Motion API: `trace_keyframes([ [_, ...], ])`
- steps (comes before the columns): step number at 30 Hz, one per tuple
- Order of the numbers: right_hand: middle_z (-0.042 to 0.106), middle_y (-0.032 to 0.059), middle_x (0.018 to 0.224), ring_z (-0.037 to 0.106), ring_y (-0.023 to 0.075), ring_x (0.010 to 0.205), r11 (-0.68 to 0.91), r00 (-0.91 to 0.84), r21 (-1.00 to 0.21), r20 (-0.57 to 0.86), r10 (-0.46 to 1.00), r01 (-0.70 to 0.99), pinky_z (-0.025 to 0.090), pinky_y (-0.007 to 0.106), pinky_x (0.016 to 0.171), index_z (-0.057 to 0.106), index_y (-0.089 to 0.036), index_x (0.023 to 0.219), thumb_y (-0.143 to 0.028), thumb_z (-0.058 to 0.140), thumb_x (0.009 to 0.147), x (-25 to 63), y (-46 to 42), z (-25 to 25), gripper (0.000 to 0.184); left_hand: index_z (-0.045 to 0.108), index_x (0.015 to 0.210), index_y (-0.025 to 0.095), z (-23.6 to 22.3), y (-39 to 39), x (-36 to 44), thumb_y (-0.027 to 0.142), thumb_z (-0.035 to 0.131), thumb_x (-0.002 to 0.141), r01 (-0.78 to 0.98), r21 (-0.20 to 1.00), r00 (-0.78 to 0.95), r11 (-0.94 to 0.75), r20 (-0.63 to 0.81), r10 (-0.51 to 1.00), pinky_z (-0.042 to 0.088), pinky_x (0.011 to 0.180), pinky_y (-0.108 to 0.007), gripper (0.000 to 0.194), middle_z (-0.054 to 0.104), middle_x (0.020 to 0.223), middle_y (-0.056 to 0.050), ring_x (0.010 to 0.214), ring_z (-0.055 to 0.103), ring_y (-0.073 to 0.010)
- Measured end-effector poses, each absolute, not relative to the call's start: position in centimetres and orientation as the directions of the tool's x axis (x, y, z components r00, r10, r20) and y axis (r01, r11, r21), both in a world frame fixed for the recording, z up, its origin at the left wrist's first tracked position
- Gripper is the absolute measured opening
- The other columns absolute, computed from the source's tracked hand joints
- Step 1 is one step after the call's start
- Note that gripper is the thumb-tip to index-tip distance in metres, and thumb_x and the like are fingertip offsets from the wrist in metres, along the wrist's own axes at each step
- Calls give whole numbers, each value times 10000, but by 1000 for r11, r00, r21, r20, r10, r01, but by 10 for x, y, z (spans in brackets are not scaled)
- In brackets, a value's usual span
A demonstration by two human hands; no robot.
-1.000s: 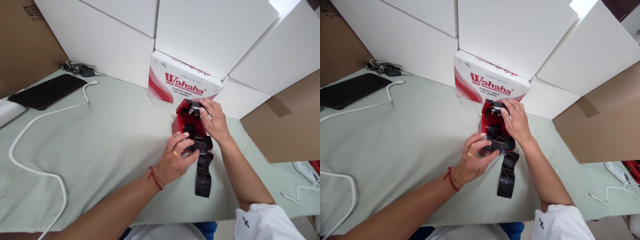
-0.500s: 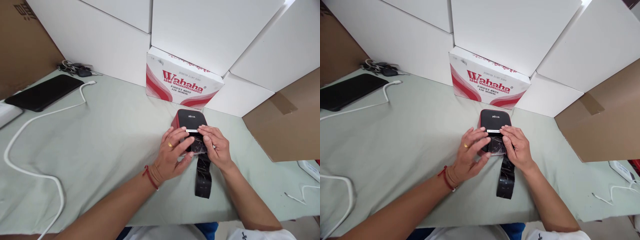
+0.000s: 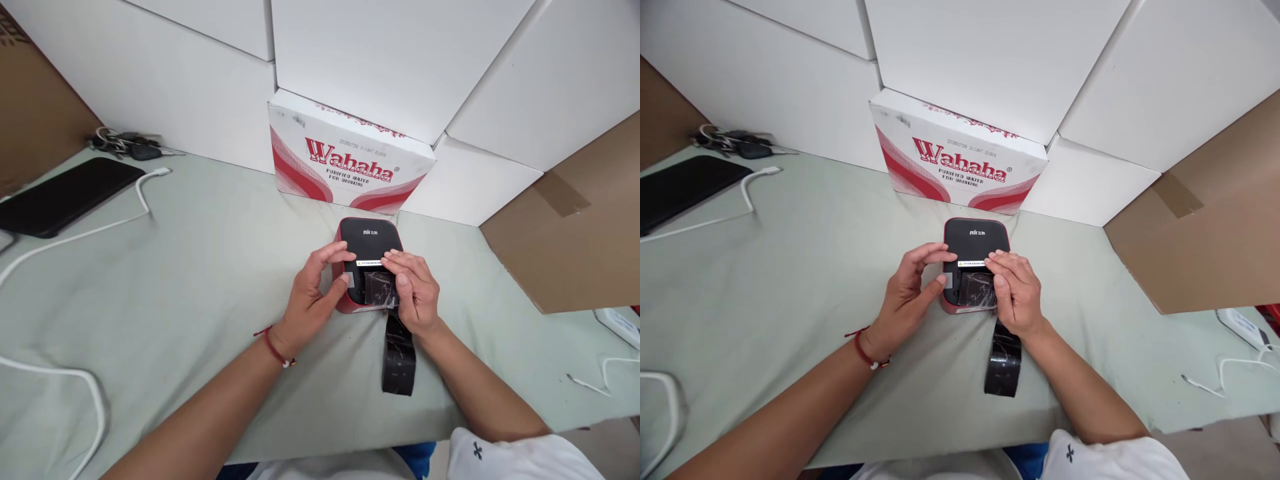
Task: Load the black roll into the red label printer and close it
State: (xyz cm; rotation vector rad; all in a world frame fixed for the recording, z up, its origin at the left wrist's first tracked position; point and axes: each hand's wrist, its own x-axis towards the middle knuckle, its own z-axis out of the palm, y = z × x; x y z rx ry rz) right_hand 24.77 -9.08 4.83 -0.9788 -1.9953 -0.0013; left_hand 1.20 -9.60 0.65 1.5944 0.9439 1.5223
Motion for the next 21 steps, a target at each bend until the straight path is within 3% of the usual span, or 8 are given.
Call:
trace_keyframes([
  [2, 868, 117, 1294, 817, 278, 1265, 694, -300, -328, 725, 620, 641, 670, 549, 1118, 857, -261, 1340, -289, 454, 1173, 246, -94, 47, 437, 577, 1593, 348, 4, -94, 14, 415, 731, 1066, -49, 919, -12, -391, 391, 921, 441, 1415, -563, 553, 707, 1600, -95, 1589, 635, -279],
  [5, 870, 107, 1268, 816, 286, 1229, 723, -329, -265, 755, 567, 638, 674, 561, 1103, 845, -279, 1339, -268, 475, 1151, 245, -105, 50, 415, 452, 1678, 434, 1, -90, 16, 420, 809, 963, -125, 965, -26, -232, 231, 973, 242, 1504, -657, 800, 410, 1889, -42, 1832, 297, -319],
  [9, 888, 86, 1191, 807, 289, 1151, 799, -425, -135, 788, 445, 586, 693, 553, 1051, 828, -289, 1337, -270, 505, 1127, 244, -117, 56, 386, 314, 1752, 454, 0, -86, 18, 403, 790, 944, -190, 972, 39, -134, 144, 989, 102, 1524, -670, 939, 245, 1969, -24, 1889, 70, -313],
  [14, 894, 57, 1079, 820, 275, 1020, 818, -469, -104, 776, 422, 565, 726, 524, 929, 850, -304, 1255, -257, 531, 1100, 242, -116, 60, 358, 300, 1745, 433, 1, -83, 22, 375, 775, 909, -281, 956, 102, -79, 112, 988, 120, 1533, -625, 963, 184, 1988, -15, 1892, 22, -300],
  [19, 886, 94, 1031, 818, 249, 949, 851, -484, -132, 774, 408, 508, 702, 442, 801, 840, -231, 1203, -195, 579, 1074, 239, -116, 67, 293, 338, 1703, 366, 2, -81, 25, 347, 755, 901, -372, 924, 151, -82, 148, 977, 304, 1503, -537, 904, 310, 1940, -65, 1847, 252, -285],
  [21, 883, 83, 1002, 828, 237, 924, 842, -486, -196, 741, 463, 502, 688, 420, 791, 847, -238, 1111, -194, 572, 1088, 239, -114, 79, 279, 361, 1674, 356, 0, -80, 26, 348, 764, 898, -395, 916, 160, -70, 144, 977, 334, 1489, -520, 874, 354, 1916, -75, 1818, 319, -282],
])
